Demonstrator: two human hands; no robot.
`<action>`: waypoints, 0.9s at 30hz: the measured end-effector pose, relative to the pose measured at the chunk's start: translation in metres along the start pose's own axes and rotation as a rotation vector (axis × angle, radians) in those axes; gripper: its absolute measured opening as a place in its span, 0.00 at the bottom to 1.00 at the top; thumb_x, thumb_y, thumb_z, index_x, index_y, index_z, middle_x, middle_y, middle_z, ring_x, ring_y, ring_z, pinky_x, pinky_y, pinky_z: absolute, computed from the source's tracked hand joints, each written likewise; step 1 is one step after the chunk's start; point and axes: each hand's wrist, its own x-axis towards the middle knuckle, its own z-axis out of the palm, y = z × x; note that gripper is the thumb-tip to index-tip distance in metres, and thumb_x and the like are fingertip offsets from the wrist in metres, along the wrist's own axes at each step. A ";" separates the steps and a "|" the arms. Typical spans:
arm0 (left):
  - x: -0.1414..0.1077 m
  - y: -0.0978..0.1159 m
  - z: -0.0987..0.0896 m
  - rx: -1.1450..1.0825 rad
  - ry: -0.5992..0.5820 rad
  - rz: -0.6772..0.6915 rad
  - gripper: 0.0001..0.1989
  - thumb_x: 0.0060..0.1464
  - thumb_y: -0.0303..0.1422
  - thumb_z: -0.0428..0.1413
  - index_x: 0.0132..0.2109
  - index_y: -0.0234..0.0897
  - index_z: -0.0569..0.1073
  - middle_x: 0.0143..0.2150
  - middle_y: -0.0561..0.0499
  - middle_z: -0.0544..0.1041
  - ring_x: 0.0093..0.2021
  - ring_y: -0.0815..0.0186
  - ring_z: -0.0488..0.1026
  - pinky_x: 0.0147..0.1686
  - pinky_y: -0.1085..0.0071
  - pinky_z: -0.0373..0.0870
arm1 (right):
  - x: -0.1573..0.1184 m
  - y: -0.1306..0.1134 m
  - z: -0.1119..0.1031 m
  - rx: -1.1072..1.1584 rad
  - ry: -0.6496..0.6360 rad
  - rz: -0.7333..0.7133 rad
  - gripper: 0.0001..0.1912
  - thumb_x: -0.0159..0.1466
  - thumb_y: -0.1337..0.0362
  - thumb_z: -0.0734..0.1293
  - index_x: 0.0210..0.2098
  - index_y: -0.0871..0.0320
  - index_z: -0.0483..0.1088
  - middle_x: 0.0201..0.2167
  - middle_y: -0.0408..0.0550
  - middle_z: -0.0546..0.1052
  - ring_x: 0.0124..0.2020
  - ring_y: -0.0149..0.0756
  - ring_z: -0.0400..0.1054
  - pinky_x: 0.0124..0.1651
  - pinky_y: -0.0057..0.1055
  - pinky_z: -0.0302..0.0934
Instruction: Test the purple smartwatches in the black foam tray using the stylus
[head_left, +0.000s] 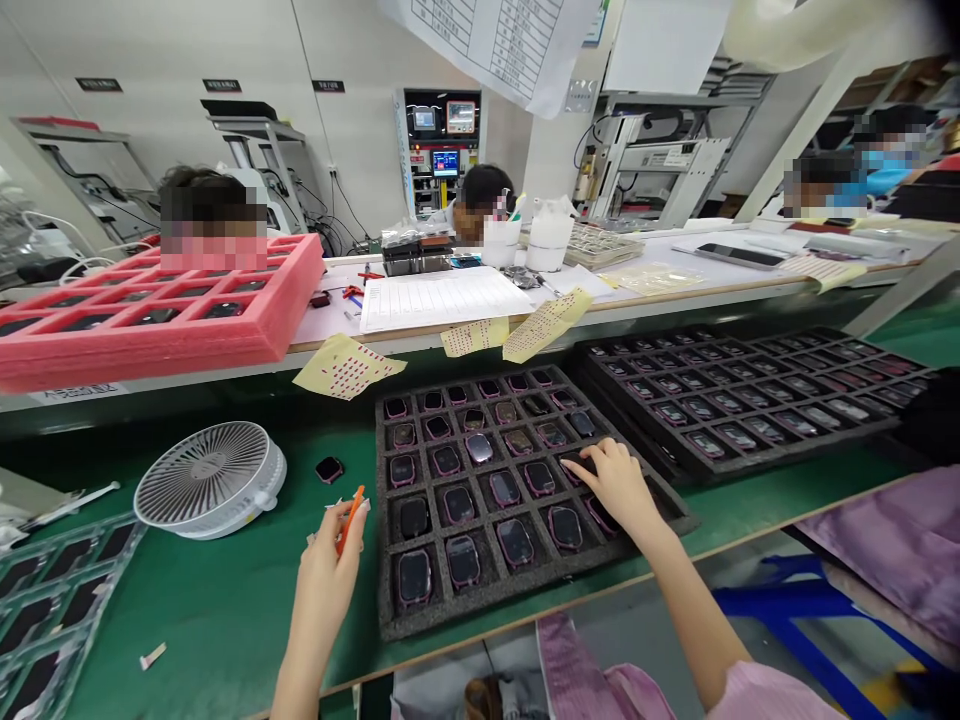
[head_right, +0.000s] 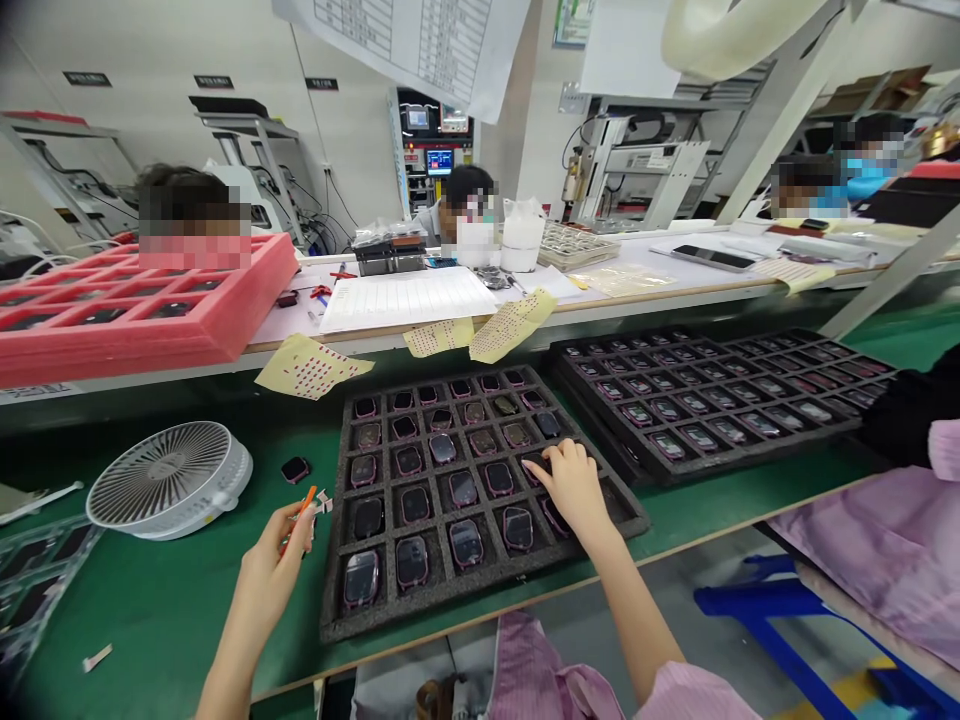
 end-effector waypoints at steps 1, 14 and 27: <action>-0.003 0.006 0.003 -0.026 -0.018 0.028 0.25 0.55 0.54 0.45 0.46 0.38 0.70 0.25 0.52 0.72 0.26 0.60 0.71 0.27 0.70 0.65 | 0.001 -0.004 -0.001 0.084 -0.012 0.015 0.25 0.64 0.42 0.56 0.28 0.56 0.66 0.31 0.55 0.69 0.36 0.48 0.64 0.35 0.40 0.58; -0.034 0.090 0.051 -0.590 -0.675 0.194 0.20 0.62 0.48 0.44 0.36 0.36 0.67 0.18 0.61 0.55 0.18 0.74 0.49 0.20 0.76 0.48 | -0.004 -0.135 -0.059 1.771 -0.448 0.384 0.13 0.59 0.55 0.69 0.38 0.55 0.66 0.22 0.38 0.67 0.16 0.26 0.61 0.12 0.19 0.49; -0.029 0.095 0.058 -0.616 -0.637 0.212 0.19 0.61 0.45 0.46 0.33 0.34 0.69 0.15 0.62 0.56 0.16 0.75 0.49 0.19 0.76 0.48 | -0.010 -0.157 -0.047 1.794 -0.347 0.369 0.14 0.60 0.55 0.69 0.33 0.55 0.62 0.16 0.31 0.62 0.10 0.18 0.51 0.12 0.16 0.44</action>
